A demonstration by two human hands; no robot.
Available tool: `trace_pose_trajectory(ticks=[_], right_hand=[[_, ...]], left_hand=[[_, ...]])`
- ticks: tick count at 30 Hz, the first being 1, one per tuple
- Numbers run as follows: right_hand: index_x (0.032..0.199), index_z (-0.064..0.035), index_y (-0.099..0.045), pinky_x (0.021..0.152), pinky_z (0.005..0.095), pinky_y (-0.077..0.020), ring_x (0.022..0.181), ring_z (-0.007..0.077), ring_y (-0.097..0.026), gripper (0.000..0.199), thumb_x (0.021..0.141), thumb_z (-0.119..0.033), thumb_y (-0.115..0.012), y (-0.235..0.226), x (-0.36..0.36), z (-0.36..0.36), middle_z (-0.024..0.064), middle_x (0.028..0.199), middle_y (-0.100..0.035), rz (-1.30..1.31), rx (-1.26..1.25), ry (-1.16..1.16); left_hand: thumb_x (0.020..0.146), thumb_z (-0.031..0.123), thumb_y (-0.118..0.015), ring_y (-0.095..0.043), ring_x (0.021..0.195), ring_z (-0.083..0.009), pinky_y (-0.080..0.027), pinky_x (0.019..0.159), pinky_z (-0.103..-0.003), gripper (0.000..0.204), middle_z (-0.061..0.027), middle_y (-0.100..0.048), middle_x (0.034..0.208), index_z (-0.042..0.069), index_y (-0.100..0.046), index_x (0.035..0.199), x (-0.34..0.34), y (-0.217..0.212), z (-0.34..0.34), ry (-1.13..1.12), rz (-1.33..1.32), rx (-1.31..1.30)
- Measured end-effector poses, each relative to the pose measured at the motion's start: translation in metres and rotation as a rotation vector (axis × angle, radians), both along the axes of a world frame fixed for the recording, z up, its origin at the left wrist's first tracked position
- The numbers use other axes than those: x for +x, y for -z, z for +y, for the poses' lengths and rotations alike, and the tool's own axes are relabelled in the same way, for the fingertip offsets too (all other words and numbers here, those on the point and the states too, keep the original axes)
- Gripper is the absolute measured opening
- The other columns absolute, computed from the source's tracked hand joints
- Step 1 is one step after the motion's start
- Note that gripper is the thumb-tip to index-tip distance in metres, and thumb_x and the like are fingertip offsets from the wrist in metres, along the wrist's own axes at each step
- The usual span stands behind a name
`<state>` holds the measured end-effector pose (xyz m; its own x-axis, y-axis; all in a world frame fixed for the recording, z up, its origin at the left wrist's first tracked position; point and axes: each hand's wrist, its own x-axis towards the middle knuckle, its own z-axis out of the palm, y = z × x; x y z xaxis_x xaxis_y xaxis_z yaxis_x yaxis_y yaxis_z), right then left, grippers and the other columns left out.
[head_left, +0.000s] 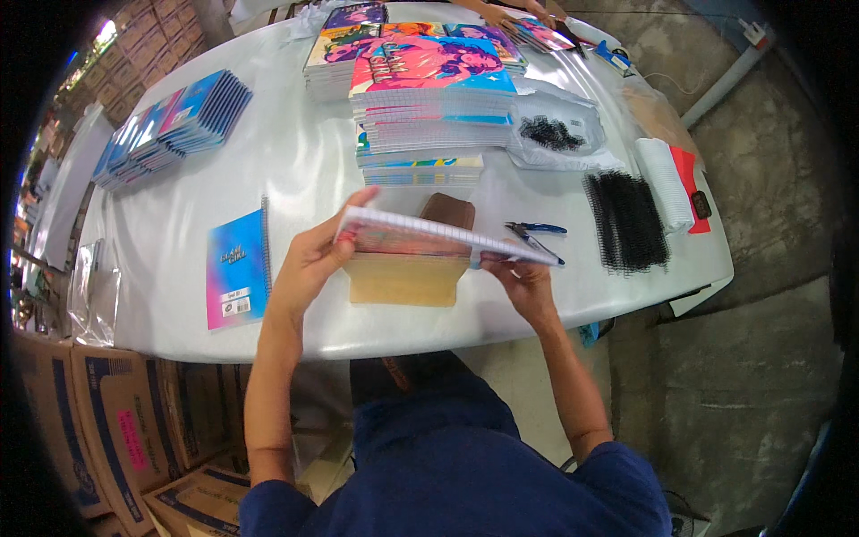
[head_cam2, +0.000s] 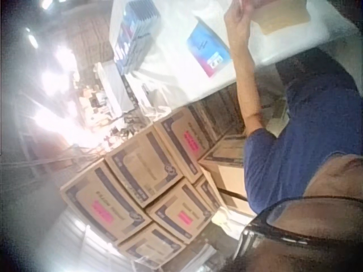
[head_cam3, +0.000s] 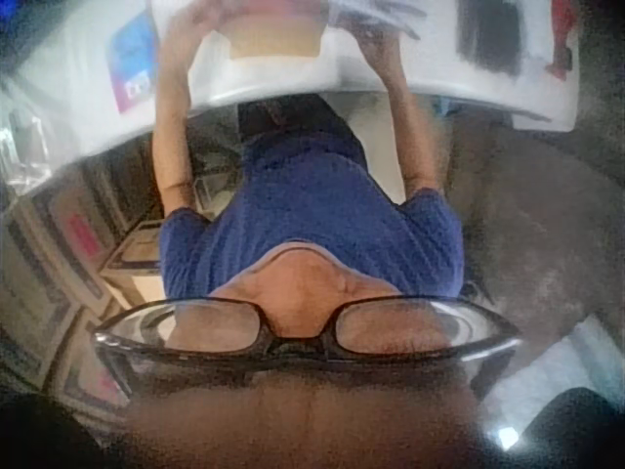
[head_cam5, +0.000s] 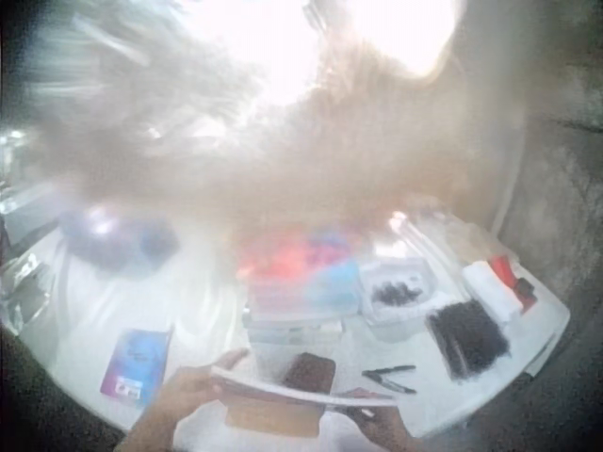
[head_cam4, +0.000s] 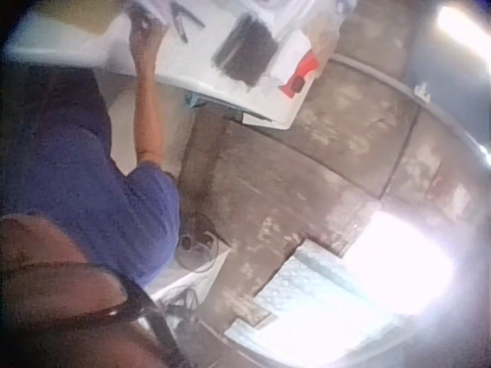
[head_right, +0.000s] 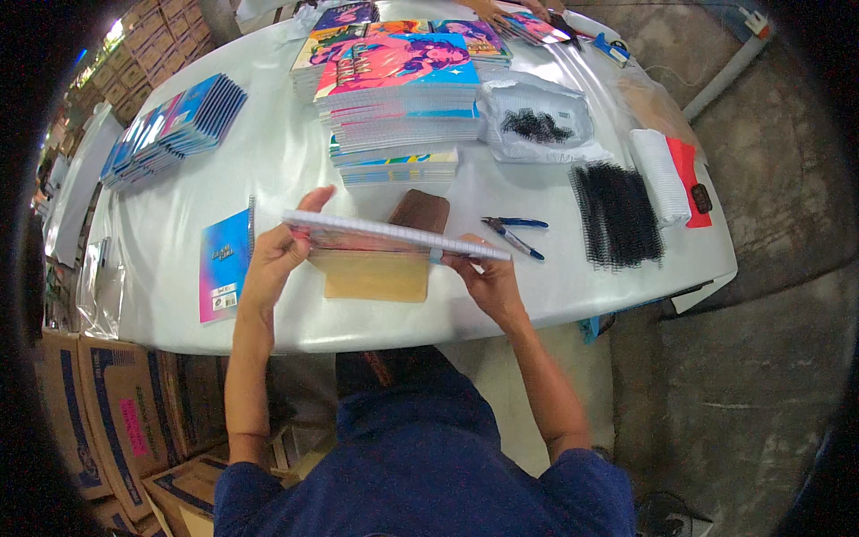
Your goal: The person uses pliers to trim the metal spirals on a stack of notebooks and then places individual notebooks onto a wooden stand to manually adjust the binding.
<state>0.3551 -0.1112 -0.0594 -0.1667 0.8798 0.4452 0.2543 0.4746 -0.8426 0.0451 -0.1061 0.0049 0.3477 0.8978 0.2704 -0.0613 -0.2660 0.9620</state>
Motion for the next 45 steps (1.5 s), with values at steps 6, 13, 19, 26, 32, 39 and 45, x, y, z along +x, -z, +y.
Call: trace_pose_trajectory(ticks=[6, 13, 19, 26, 32, 39, 45], right_hand=[[0.103, -0.0024, -0.067, 0.082, 0.0334, -0.0500, 0.089, 0.0221, -0.064, 0.024, 0.081, 0.002, -0.071, 0.009, -0.002, -0.004, 0.0103, 0.095, -0.068, -0.208, -0.216, -0.012], [0.137, -0.0025, -0.034, 0.104, 0.0386, -0.0375, 0.119, 0.0302, -0.049, 0.076, 0.075, -0.004, -0.078, 0.022, -0.040, -0.014, 0.0187, 0.132, -0.047, 0.005, -0.248, -0.108], [0.137, -0.0063, -0.045, 0.098, 0.0355, -0.0433, 0.111, 0.0236, -0.057, 0.067, 0.076, -0.005, -0.075, 0.007, 0.019, 0.046, 0.0128, 0.130, -0.054, -0.310, -0.102, -0.297], [0.096, -0.0023, -0.064, 0.080, 0.0462, -0.0462, 0.096, 0.0314, -0.060, 0.017, 0.080, -0.009, -0.061, 0.024, 0.174, 0.148, 0.0121, 0.099, -0.062, -1.276, 0.071, 0.951], [0.090, -0.0010, -0.060, 0.077, 0.0455, -0.0493, 0.096, 0.0349, -0.060, 0.010, 0.082, -0.005, -0.056, 0.024, 0.196, 0.154, 0.0162, 0.098, -0.060, -1.238, 0.053, 0.789], [0.100, -0.0042, -0.061, 0.078, 0.0445, -0.0513, 0.094, 0.0370, -0.062, 0.017, 0.083, -0.001, -0.058, -0.050, 0.151, 0.112, 0.0187, 0.100, -0.061, -0.866, 0.260, 0.630], [0.098, -0.0042, -0.066, 0.070, 0.0328, -0.0486, 0.077, 0.0227, -0.062, 0.018, 0.081, -0.004, -0.070, -0.102, 0.023, 0.015, 0.0090, 0.087, -0.063, -0.290, 0.091, -0.048]], left_hand=[[0.085, 0.046, -0.068, -0.024, 0.144, -0.0289, -0.020, 0.115, -0.038, 0.090, -0.0185, -0.028, 0.154, 0.005, -0.022, 0.151, 0.004, 0.035, -0.004, -0.271, -0.043, 0.071], [0.058, 0.071, -0.077, -0.021, 0.144, -0.0350, -0.022, 0.115, -0.044, 0.136, -0.0183, -0.016, 0.158, 0.011, -0.003, 0.154, 0.006, 0.065, -0.005, -0.344, -0.117, -0.064], [0.069, 0.062, -0.077, -0.020, 0.145, -0.0277, -0.018, 0.116, -0.044, 0.117, -0.0148, -0.020, 0.157, 0.009, -0.016, 0.153, -0.025, 0.105, -0.020, -0.469, -0.049, -0.023], [0.082, 0.046, -0.072, -0.020, 0.145, -0.0275, -0.014, 0.118, -0.044, 0.096, -0.0100, -0.022, 0.158, 0.009, -0.019, 0.153, -0.039, 0.038, -0.030, -0.767, 0.044, 0.133], [0.093, 0.016, -0.061, -0.020, 0.146, -0.0275, -0.015, 0.118, -0.042, 0.070, -0.0111, -0.024, 0.157, 0.007, -0.023, 0.152, -0.020, 0.015, -0.042, -0.819, 0.058, 0.136], [0.088, 0.021, -0.066, -0.020, 0.146, -0.0298, -0.015, 0.117, -0.045, 0.073, -0.0150, -0.028, 0.156, 0.003, -0.030, 0.149, 0.039, -0.033, -0.035, -0.610, 0.654, 0.521], [0.084, 0.032, -0.067, -0.030, 0.141, -0.0357, -0.026, 0.112, -0.050, 0.068, -0.0174, -0.038, 0.149, 0.003, -0.042, 0.141, 0.108, -0.042, -0.007, -0.416, 1.088, 0.711]])
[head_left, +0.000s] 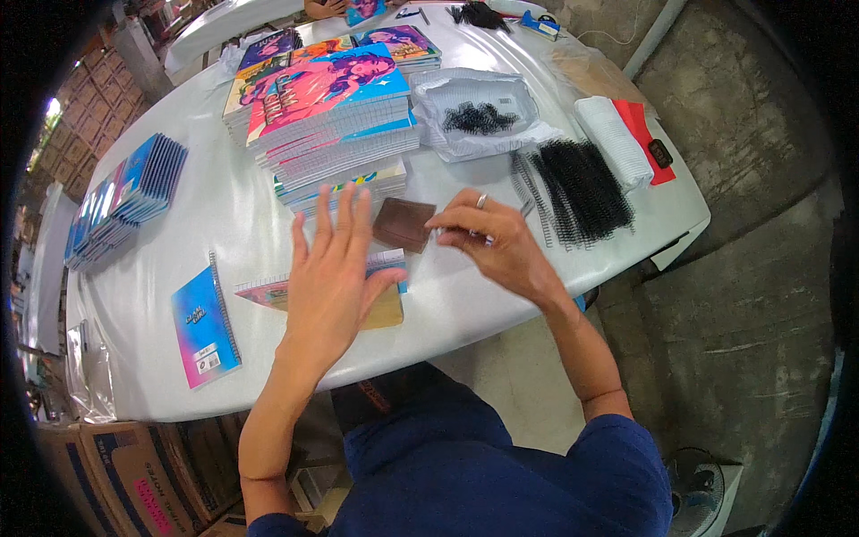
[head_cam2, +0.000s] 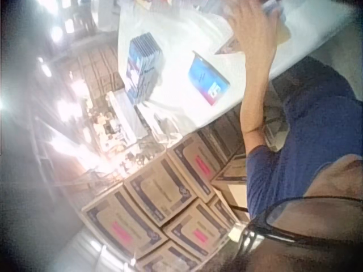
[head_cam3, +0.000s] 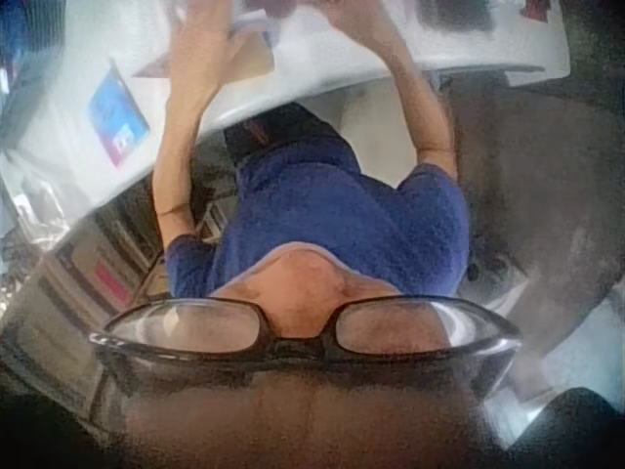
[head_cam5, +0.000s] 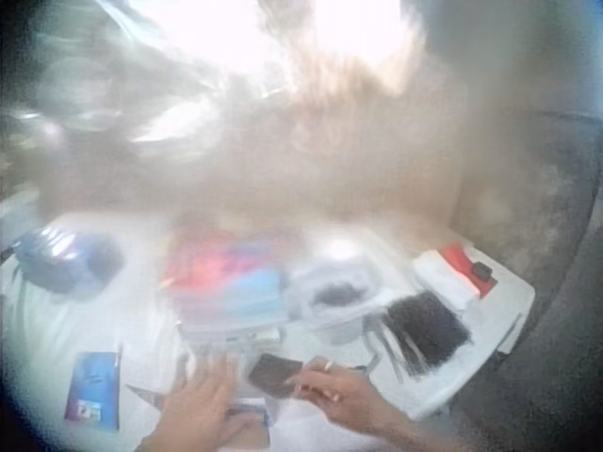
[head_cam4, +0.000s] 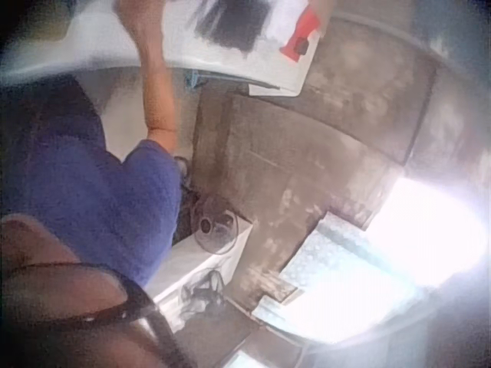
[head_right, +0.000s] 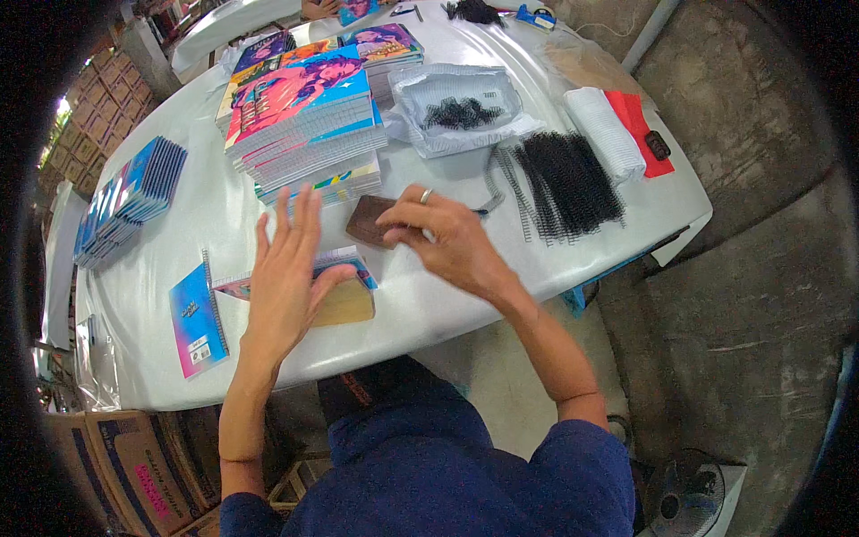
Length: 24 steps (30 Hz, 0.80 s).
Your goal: The person uses pliers to trim the metal spirals on a stack of notebooks and then places individual notebooks onto a wooden stand to manually adjust the binding.
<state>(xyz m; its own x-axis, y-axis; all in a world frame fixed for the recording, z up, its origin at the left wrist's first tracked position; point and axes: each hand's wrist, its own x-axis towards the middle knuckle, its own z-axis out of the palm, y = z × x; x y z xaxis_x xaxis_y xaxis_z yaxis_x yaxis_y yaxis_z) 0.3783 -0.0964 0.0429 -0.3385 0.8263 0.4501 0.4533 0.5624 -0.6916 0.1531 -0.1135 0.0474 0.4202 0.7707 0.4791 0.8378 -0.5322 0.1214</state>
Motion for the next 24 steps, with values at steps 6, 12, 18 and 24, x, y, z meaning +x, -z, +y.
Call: trace_pose_trajectory(ticks=[6, 12, 18, 24], right_hand=[[0.096, -0.0011, -0.066, 0.066, 0.0308, -0.0465, 0.073, 0.0191, -0.058, 0.014, 0.083, -0.005, -0.070, 0.013, -0.006, 0.000, 0.0075, 0.084, -0.063, 0.110, -0.133, -0.024], [0.097, -0.0012, -0.068, 0.066, 0.0286, -0.0446, 0.074, 0.0146, -0.056, 0.014, 0.084, -0.006, -0.070, 0.021, -0.007, 0.006, 0.0056, 0.083, -0.064, 0.189, -0.254, -0.193], [0.091, -0.0013, -0.064, 0.064, 0.0365, -0.0472, 0.072, 0.0272, -0.061, 0.008, 0.088, -0.008, -0.064, 0.011, -0.008, -0.002, 0.0115, 0.078, -0.062, -0.040, -0.142, -0.148], [0.087, -0.0014, -0.061, 0.064, 0.0390, -0.0496, 0.069, 0.0318, -0.063, 0.009, 0.091, -0.010, -0.058, -0.005, -0.008, -0.004, 0.0122, 0.075, -0.064, -0.273, -0.346, -0.327]], left_hand=[[0.090, 0.024, -0.061, -0.053, 0.122, -0.0333, -0.040, 0.103, -0.050, 0.052, -0.0112, -0.056, 0.133, 0.007, -0.048, 0.137, 0.007, 0.014, 0.009, 0.127, -0.031, -0.133], [0.091, 0.025, -0.059, -0.053, 0.123, -0.0300, -0.042, 0.101, -0.047, 0.049, -0.0117, -0.056, 0.133, 0.006, -0.049, 0.135, 0.006, 0.013, 0.009, 0.142, -0.028, -0.134], [0.089, 0.025, -0.062, -0.054, 0.122, -0.0294, -0.042, 0.101, -0.046, 0.052, -0.0110, -0.056, 0.133, 0.006, -0.049, 0.135, 0.005, 0.017, 0.006, 0.132, -0.028, -0.128], [0.086, 0.033, -0.064, -0.056, 0.119, -0.0300, -0.048, 0.095, -0.042, 0.058, -0.0119, -0.056, 0.133, 0.007, -0.049, 0.136, 0.010, 0.019, -0.002, 0.273, -0.042, -0.138]])
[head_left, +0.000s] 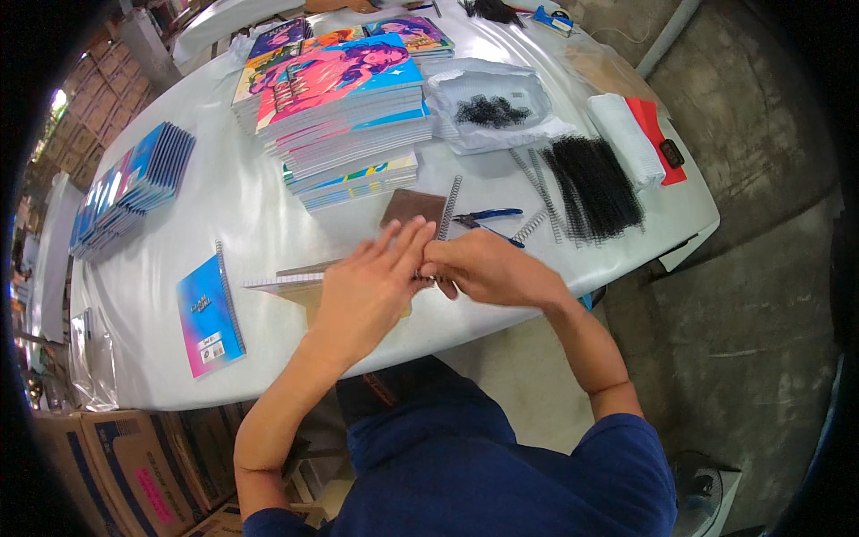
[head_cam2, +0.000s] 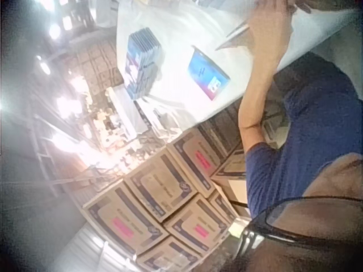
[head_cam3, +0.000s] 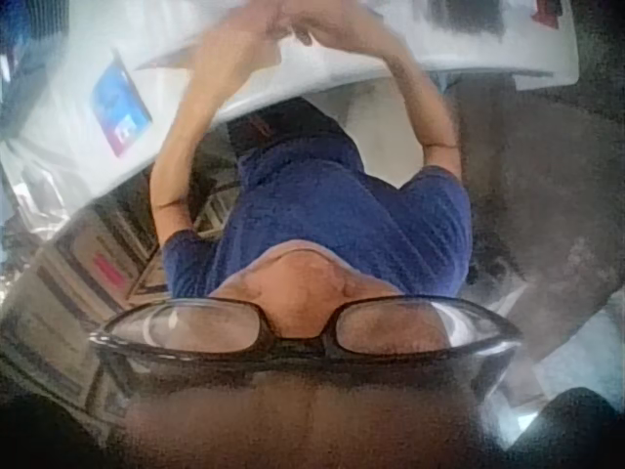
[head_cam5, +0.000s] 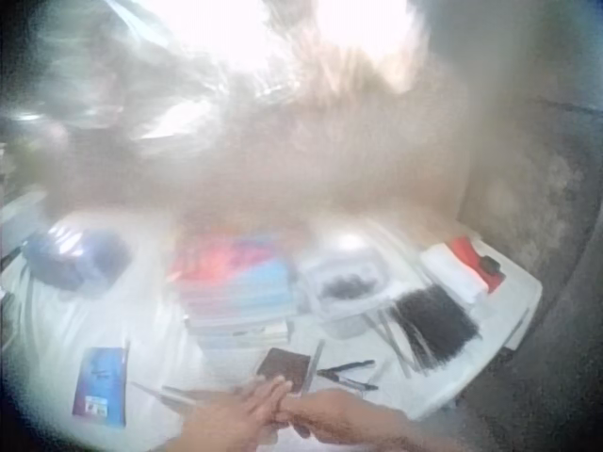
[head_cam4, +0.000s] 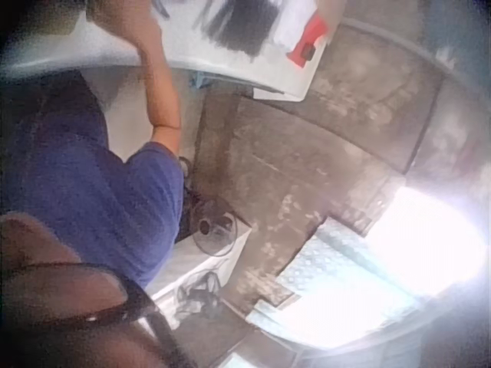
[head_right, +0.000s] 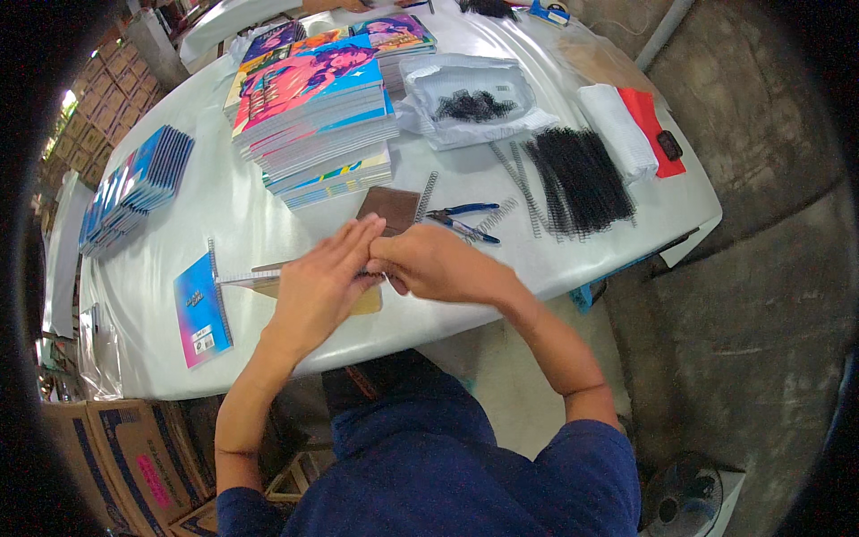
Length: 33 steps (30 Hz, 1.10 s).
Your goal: The person uses pliers to trim the metal spirals on a stack of notebooks and then places individual notebooks onto a wooden stand to manually adjust the binding.
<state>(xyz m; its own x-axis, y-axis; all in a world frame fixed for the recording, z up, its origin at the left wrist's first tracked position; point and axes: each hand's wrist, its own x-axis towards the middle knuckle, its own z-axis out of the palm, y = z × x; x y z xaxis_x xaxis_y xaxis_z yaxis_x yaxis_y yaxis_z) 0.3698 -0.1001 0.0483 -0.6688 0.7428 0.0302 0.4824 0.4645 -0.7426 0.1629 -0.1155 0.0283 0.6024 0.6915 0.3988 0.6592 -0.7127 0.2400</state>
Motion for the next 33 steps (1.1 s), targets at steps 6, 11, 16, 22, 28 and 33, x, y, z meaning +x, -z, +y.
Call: trace_pose_trajectory(ticks=[6, 11, 16, 22, 28, 33], right_hand=[[0.096, -0.0039, -0.063, 0.079, 0.0442, -0.0538, 0.094, 0.0329, -0.066, 0.012, 0.089, -0.012, -0.058, 0.041, 0.010, 0.081, 0.0190, 0.097, -0.067, -0.495, 0.130, 0.231], [0.108, -0.0096, -0.060, 0.098, 0.0583, -0.0387, 0.129, 0.0363, -0.043, 0.023, 0.086, -0.016, -0.061, 0.120, -0.013, 0.104, 0.0135, 0.142, -0.043, -0.340, 0.554, -0.038], [0.103, -0.0069, -0.057, 0.102, 0.0631, -0.0328, 0.137, 0.0471, -0.030, 0.033, 0.084, -0.034, -0.063, 0.110, -0.012, 0.095, 0.0210, 0.148, -0.034, -0.484, 0.438, 0.198], [0.111, -0.0068, -0.055, 0.092, 0.0730, -0.0318, 0.126, 0.0630, -0.031, 0.051, 0.081, -0.047, -0.066, 0.148, -0.060, 0.085, 0.0441, 0.145, -0.015, -0.413, 0.524, 0.472], [0.122, -0.0092, -0.060, 0.091, 0.0348, -0.0455, 0.119, 0.0256, -0.055, 0.046, 0.082, -0.033, -0.065, 0.069, 0.001, 0.085, 0.0144, 0.133, -0.056, 0.134, -0.124, 0.114], [0.124, -0.0017, -0.063, 0.098, 0.0280, -0.0421, 0.112, 0.0175, -0.060, 0.049, 0.081, -0.026, -0.066, 0.004, 0.010, 0.069, 0.0104, 0.124, -0.065, 0.121, -0.413, -0.232]], left_hand=[[0.083, 0.041, -0.063, -0.059, 0.115, -0.0308, -0.053, 0.086, -0.039, 0.069, -0.0094, -0.057, 0.133, 0.010, -0.042, 0.141, 0.002, 0.006, -0.007, -0.098, 0.176, 0.140], [0.091, 0.044, -0.054, -0.060, 0.111, -0.0362, -0.054, 0.083, -0.041, 0.066, -0.0135, -0.055, 0.133, 0.009, -0.038, 0.144, 0.005, 0.007, -0.006, -0.059, 0.208, 0.219], [0.089, 0.045, -0.055, -0.061, 0.110, -0.0343, -0.057, 0.072, -0.038, 0.067, -0.0121, -0.058, 0.130, 0.013, -0.037, 0.145, 0.002, 0.004, -0.006, -0.120, 0.184, 0.124], [0.083, 0.046, -0.061, -0.063, 0.109, -0.0306, -0.058, 0.065, -0.035, 0.076, -0.0078, -0.049, 0.142, 0.015, -0.033, 0.147, 0.004, 0.014, 0.000, -0.061, 0.209, 0.159], [0.076, 0.042, -0.070, -0.063, 0.109, -0.0294, -0.057, 0.072, -0.036, 0.091, -0.0083, -0.034, 0.152, 0.018, -0.024, 0.151, -0.011, 0.002, 0.002, -0.243, 0.136, 0.097], [0.068, 0.038, -0.077, -0.062, 0.106, -0.0303, -0.056, 0.077, -0.035, 0.102, -0.0135, -0.036, 0.150, 0.021, -0.021, 0.152, -0.023, -0.001, 0.006, -0.263, -0.043, 0.008]])
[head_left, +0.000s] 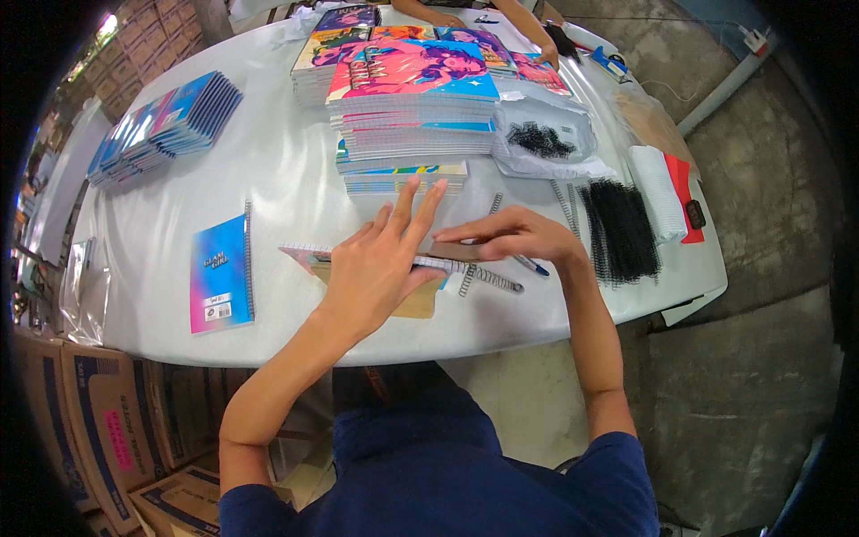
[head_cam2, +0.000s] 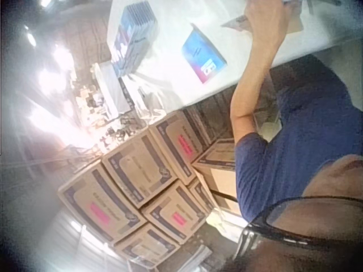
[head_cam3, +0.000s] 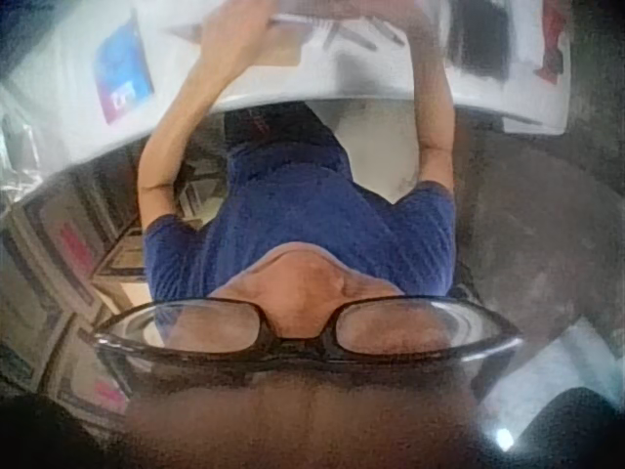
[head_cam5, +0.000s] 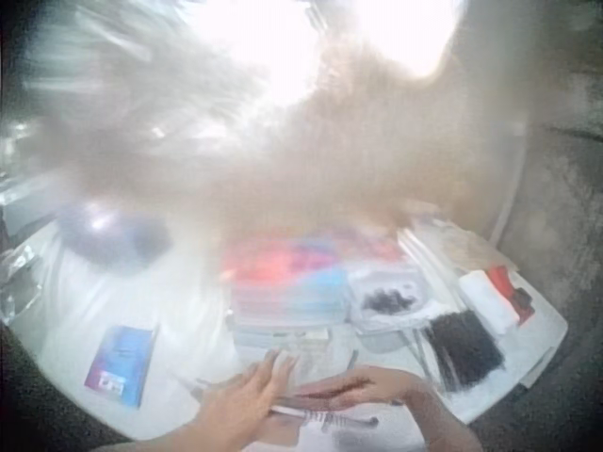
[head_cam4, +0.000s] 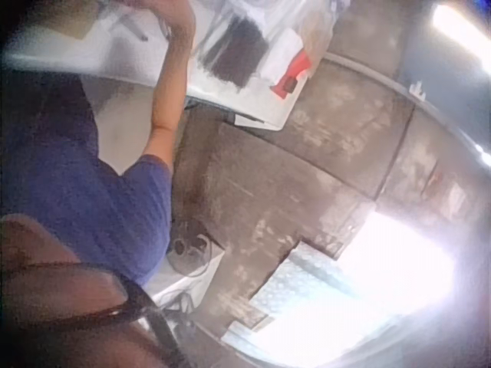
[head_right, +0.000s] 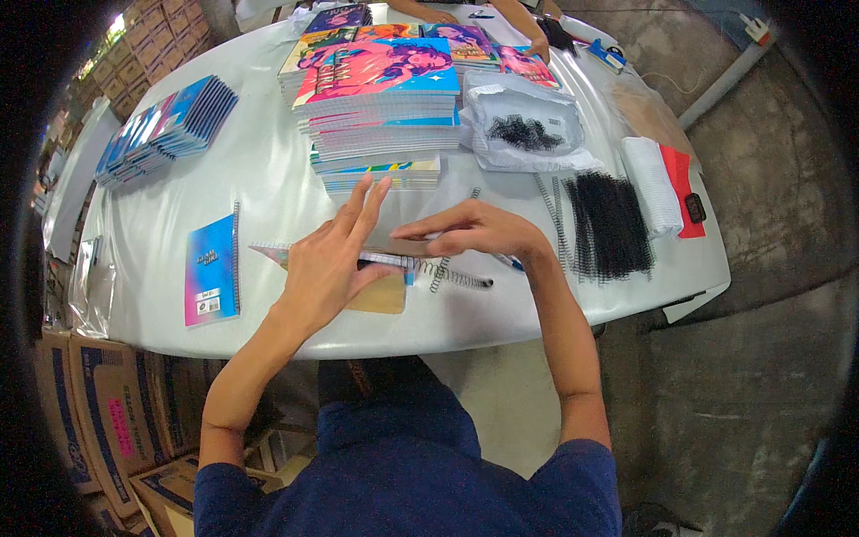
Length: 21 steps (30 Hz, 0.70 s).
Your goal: The person uses pliers to trim the metal spirals on a stack of notebooks and then places individual notebooks onto a wooden stand to manually adjust the binding.
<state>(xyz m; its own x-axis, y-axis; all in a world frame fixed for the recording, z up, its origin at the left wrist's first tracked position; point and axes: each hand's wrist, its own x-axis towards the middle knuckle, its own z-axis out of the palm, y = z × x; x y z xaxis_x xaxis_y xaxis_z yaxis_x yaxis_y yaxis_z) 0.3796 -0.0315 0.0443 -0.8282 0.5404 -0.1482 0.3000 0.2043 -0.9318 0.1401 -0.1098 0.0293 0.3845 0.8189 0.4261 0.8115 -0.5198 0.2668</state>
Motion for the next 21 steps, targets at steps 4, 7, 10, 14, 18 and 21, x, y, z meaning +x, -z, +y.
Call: trace_pose_trajectory(ticks=[4, 7, 10, 14, 18, 21], right_hand=[[0.123, -0.0015, -0.064, 0.101, 0.0309, -0.0415, 0.115, 0.0190, -0.058, 0.047, 0.081, -0.022, -0.066, 0.005, 0.002, 0.009, 0.0113, 0.126, -0.064, 0.611, -0.161, -0.217], [0.126, -0.0015, -0.062, 0.106, 0.0380, -0.0374, 0.123, 0.0332, -0.054, 0.051, 0.081, -0.028, -0.065, -0.001, -0.005, 0.015, 0.0233, 0.132, -0.056, 0.075, 0.027, -0.122], [0.126, -0.0046, -0.063, 0.107, 0.0394, -0.0371, 0.126, 0.0330, -0.051, 0.047, 0.082, -0.021, -0.063, 0.011, -0.007, 0.016, 0.0229, 0.136, -0.052, 0.433, -0.189, -0.182], [0.124, -0.0036, -0.064, 0.105, 0.0451, -0.0390, 0.126, 0.0385, -0.050, 0.050, 0.078, -0.025, -0.066, 0.014, -0.018, 0.019, 0.0307, 0.133, -0.051, 0.295, -0.092, -0.177], [0.122, -0.0014, -0.065, 0.106, 0.0393, -0.0377, 0.124, 0.0327, -0.053, 0.047, 0.078, -0.018, -0.064, 0.013, -0.021, 0.024, 0.0257, 0.131, -0.056, 0.521, -0.169, -0.234], [0.120, -0.0017, -0.066, 0.106, 0.0388, -0.0378, 0.122, 0.0339, -0.055, 0.044, 0.080, -0.019, -0.064, 0.018, -0.026, 0.023, 0.0268, 0.129, -0.057, 0.332, -0.059, -0.154]], left_hand=[[0.068, 0.036, -0.078, -0.062, 0.106, -0.0294, -0.056, 0.078, -0.035, 0.102, -0.0140, -0.036, 0.149, 0.020, -0.021, 0.152, 0.000, -0.006, -0.001, -0.005, -0.050, -0.020], [0.067, 0.036, -0.078, -0.062, 0.105, -0.0294, -0.056, 0.078, -0.035, 0.103, -0.0141, -0.038, 0.149, 0.020, -0.022, 0.152, -0.005, -0.003, 0.000, -0.020, -0.043, -0.010], [0.067, 0.038, -0.078, -0.061, 0.106, -0.0294, -0.055, 0.080, -0.035, 0.102, -0.0142, -0.039, 0.148, 0.020, -0.023, 0.151, -0.009, -0.005, -0.001, -0.045, -0.028, -0.014], [0.066, 0.041, -0.077, -0.060, 0.109, -0.0287, -0.054, 0.083, -0.035, 0.102, -0.0143, -0.040, 0.147, 0.020, -0.025, 0.151, -0.013, -0.004, -0.001, -0.055, -0.012, 0.005], [0.065, 0.046, -0.075, -0.063, 0.101, -0.0325, -0.054, 0.079, -0.038, 0.103, -0.0083, -0.035, 0.152, 0.023, -0.023, 0.151, -0.018, -0.002, -0.002, -0.065, -0.058, 0.032], [0.066, 0.044, -0.075, -0.058, 0.112, -0.0264, -0.049, 0.091, -0.035, 0.101, -0.0149, -0.041, 0.147, 0.020, -0.026, 0.151, -0.023, -0.004, -0.004, -0.070, 0.013, 0.026]])
